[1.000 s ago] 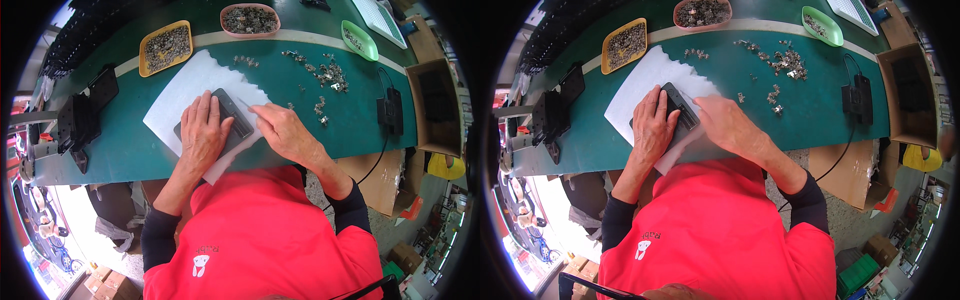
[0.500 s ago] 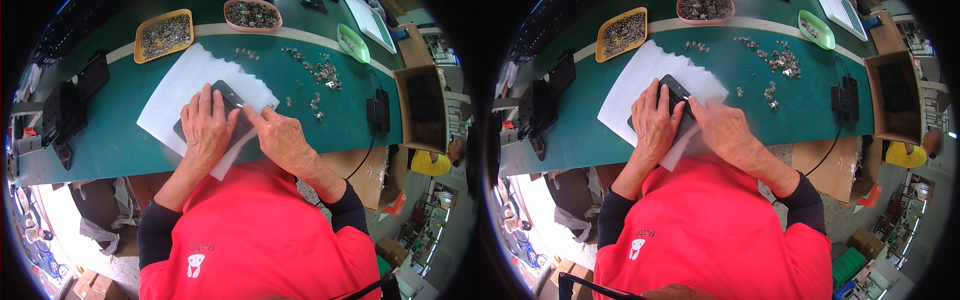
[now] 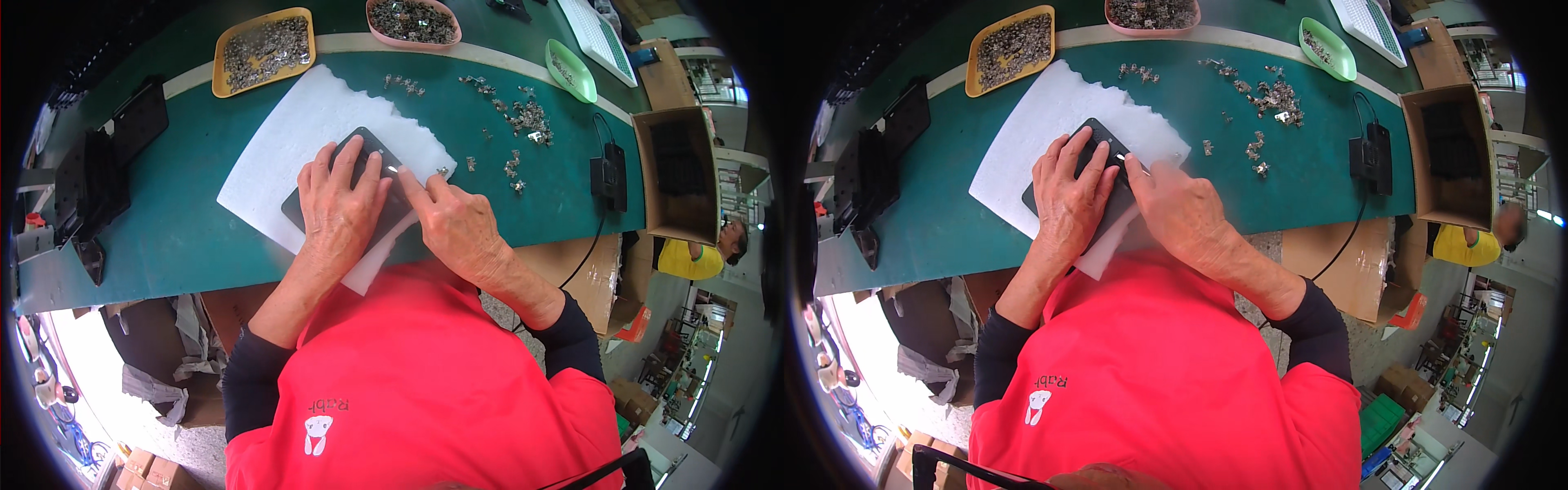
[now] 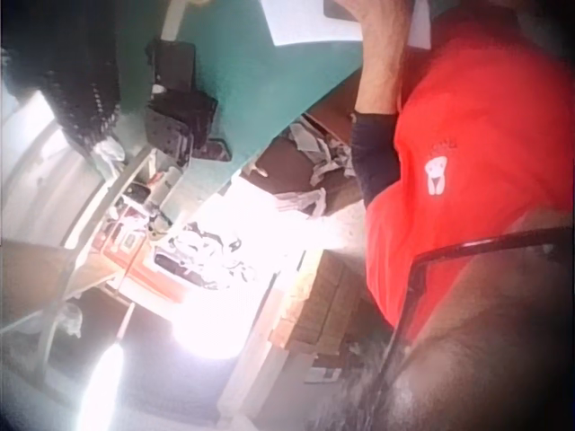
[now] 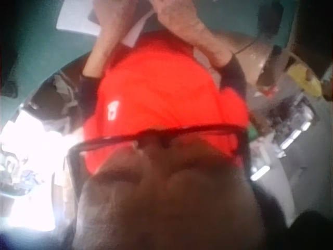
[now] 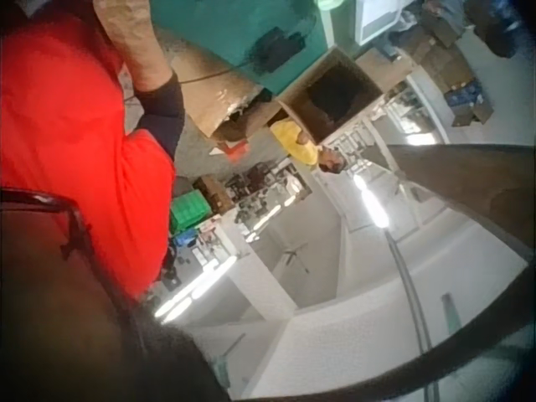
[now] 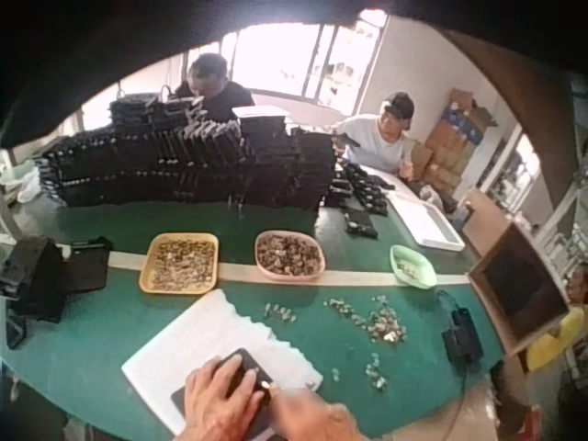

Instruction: The person uses a small screwdriver to remove screws from a black rectangular electronic device placed on a white foam pad. They place the removed screws into a pink bowl and set the device aside. The person then picks up another device and repeats the process of unscrewing and organizing the components.

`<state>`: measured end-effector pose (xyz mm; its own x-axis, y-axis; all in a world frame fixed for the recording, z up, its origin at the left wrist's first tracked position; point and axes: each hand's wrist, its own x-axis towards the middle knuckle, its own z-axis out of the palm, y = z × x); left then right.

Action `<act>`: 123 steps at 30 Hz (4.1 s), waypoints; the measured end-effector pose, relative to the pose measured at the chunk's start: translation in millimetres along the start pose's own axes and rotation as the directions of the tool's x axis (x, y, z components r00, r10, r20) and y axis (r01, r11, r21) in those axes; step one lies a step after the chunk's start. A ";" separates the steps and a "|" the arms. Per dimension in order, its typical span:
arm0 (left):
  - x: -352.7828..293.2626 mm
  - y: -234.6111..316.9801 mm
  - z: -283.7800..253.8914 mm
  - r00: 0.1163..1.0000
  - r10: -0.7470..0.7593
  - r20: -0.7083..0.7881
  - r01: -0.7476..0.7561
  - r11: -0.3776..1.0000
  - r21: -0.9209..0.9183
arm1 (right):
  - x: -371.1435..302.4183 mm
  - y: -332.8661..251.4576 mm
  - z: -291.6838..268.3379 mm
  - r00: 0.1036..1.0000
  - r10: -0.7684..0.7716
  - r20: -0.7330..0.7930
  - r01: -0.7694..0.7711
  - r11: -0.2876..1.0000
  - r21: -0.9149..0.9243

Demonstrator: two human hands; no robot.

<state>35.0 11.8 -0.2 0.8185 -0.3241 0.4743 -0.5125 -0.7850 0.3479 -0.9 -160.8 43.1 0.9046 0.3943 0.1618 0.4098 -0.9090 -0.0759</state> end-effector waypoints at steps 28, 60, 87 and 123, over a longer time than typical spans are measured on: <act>-0.7 -12.0 -6.0 0.998 -0.052 -0.027 0.046 0.981 -0.186 | 31.4 5.6 -42.0 0.975 0.013 0.224 -0.020 0.999 0.027; 5.8 -18.5 -12.1 0.974 -0.178 0.143 0.202 0.963 -0.178 | 40.3 -15.5 6.6 0.995 -0.025 0.101 0.027 0.999 -0.021; 8.0 -22.1 -6.4 0.973 -0.200 0.114 0.217 0.963 -0.163 | 82.6 15.9 -29.8 0.930 -0.135 0.343 0.110 0.990 0.092; 45.3 -68.3 -41.7 0.778 -0.293 0.556 0.625 0.272 -0.732 | 6.7 36.6 33.2 0.865 0.397 0.308 -0.411 0.207 0.888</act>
<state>96.2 72.7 31.2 0.9313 -0.3151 -0.1826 0.1826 -0.0297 0.9827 24.0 -187.0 8.8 0.9809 0.0219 -0.1934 -0.1832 -0.2308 -0.9556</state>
